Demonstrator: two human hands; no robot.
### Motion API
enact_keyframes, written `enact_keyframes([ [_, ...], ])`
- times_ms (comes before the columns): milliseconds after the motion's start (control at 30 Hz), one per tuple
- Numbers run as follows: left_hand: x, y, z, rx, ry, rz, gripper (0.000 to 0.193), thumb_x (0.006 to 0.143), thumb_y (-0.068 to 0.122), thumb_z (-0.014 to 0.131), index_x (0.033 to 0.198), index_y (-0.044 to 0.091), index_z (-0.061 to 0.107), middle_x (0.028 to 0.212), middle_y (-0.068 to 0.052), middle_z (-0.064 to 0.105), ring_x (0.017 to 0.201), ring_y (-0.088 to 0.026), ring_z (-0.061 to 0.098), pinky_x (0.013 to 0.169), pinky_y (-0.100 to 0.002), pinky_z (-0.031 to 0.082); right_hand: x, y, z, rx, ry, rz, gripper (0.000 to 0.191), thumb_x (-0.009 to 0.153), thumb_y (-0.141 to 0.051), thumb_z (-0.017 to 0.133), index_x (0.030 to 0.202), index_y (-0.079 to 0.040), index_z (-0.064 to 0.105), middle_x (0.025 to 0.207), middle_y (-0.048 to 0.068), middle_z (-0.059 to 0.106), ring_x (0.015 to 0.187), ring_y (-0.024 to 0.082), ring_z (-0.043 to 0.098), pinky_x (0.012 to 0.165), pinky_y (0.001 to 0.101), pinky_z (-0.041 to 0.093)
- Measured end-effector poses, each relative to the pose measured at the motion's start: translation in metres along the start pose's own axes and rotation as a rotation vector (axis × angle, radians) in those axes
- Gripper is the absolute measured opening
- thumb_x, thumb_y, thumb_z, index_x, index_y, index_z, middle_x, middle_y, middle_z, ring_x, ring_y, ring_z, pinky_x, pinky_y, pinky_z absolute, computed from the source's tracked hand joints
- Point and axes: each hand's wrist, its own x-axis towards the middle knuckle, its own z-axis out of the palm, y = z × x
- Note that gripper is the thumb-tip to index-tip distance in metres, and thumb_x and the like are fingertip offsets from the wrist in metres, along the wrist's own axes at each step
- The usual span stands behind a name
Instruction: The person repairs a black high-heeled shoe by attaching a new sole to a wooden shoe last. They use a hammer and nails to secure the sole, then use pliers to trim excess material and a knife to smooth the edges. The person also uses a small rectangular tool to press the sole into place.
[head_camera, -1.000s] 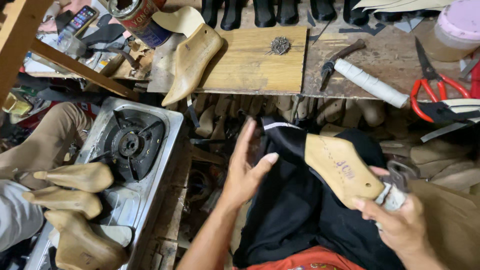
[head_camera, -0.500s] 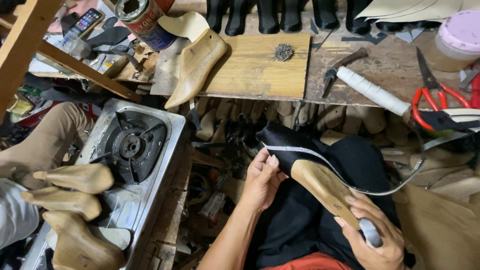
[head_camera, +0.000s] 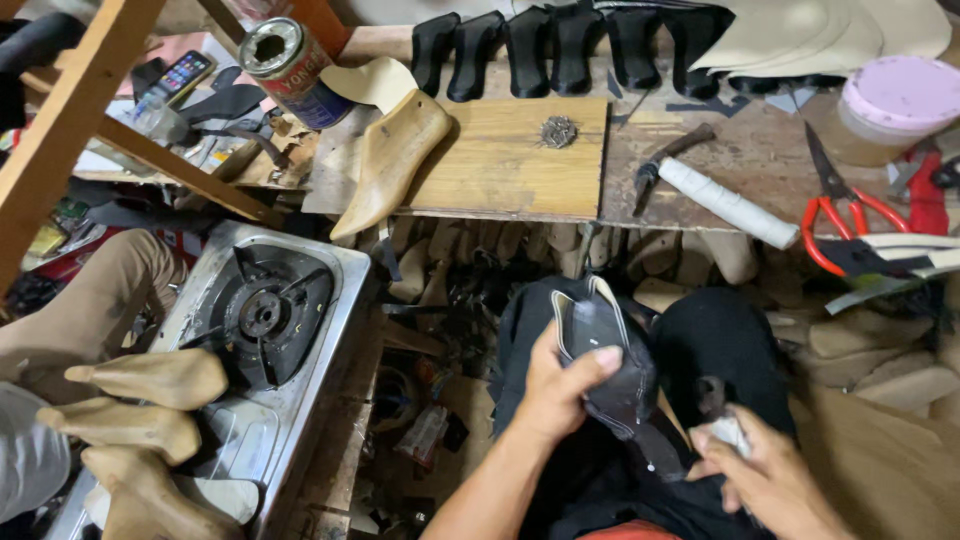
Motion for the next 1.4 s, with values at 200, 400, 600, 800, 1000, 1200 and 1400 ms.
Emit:
enact_keyframes([
  [200,-0.015,-0.046,0.025,0.477,0.007,-0.098,0.065,0.084,0.017,0.078,0.142,-0.002,0.055,0.114,-0.004,0.069,0.102,-0.011,0.065,0.094,-0.028,0.054,-0.033,-0.027,-0.047,-0.204,0.013,-0.071,0.027,0.093,-0.019,0.062,0.119,-0.011,0.068,0.074,0.01,0.068,0.047,0.017,0.054,0.043,0.0334,0.047],
  [400,-0.012,-0.044,0.042,0.788,-0.165,-0.124,0.081,0.08,0.017,0.08,0.148,-0.003,0.04,0.117,-0.012,0.073,0.109,-0.021,0.071,0.098,-0.032,0.053,-0.043,-0.056,-0.061,-0.278,-0.269,-0.292,0.031,0.093,-0.026,0.065,0.114,-0.007,0.074,0.087,0.004,0.075,0.079,0.014,0.067,0.068,0.0303,0.06],
  [600,-0.022,-0.044,0.068,0.952,-0.257,0.028,0.075,0.08,0.012,0.075,0.148,-0.001,0.047,0.115,-0.02,0.074,0.11,-0.034,0.072,0.097,-0.038,0.054,-0.051,-0.118,-0.082,-0.714,-0.431,-0.122,0.025,0.089,-0.027,0.063,0.104,-0.009,0.069,0.072,0.004,0.072,0.066,0.017,0.068,0.064,0.0335,0.056],
  [800,-0.016,-0.051,0.05,0.791,-0.272,-0.094,0.073,0.08,0.015,0.076,0.146,0.0,0.05,0.111,-0.013,0.073,0.108,-0.025,0.072,0.1,-0.033,0.053,-0.054,-0.135,-0.068,-0.66,-0.38,0.134,0.019,0.099,-0.022,0.059,0.109,-0.009,0.068,0.073,0.013,0.065,0.062,0.025,0.066,0.063,0.0404,0.058],
  [1000,0.009,-0.061,-0.008,0.533,-0.369,-0.226,0.074,0.078,0.014,0.083,0.144,-0.002,0.055,0.123,-0.007,0.067,0.116,-0.016,0.061,0.106,-0.03,0.048,-0.037,-0.11,-0.048,-0.689,-0.231,-0.64,0.041,0.084,-0.018,0.065,0.124,-0.011,0.069,0.089,0.014,0.076,0.074,0.035,0.072,0.066,0.0426,0.057],
  [1200,0.019,-0.079,-0.029,0.478,-0.154,-0.291,0.078,0.076,0.011,0.084,0.145,0.0,0.049,0.123,-0.004,0.068,0.113,-0.012,0.063,0.103,-0.027,0.049,0.005,-0.163,-0.076,-1.198,-0.375,-0.341,0.027,0.092,-0.032,0.067,0.116,-0.022,0.073,0.087,0.007,0.077,0.079,0.026,0.078,0.076,0.0395,0.059],
  [1400,0.02,-0.091,-0.028,0.395,-0.228,-0.255,0.076,0.078,0.016,0.085,0.145,-0.004,0.055,0.123,-0.006,0.067,0.113,-0.015,0.063,0.104,-0.029,0.049,0.068,-0.292,-0.064,-1.296,-0.07,-0.45,0.03,0.087,-0.023,0.064,0.117,-0.017,0.067,0.085,0.017,0.074,0.08,0.035,0.074,0.078,0.0484,0.056],
])
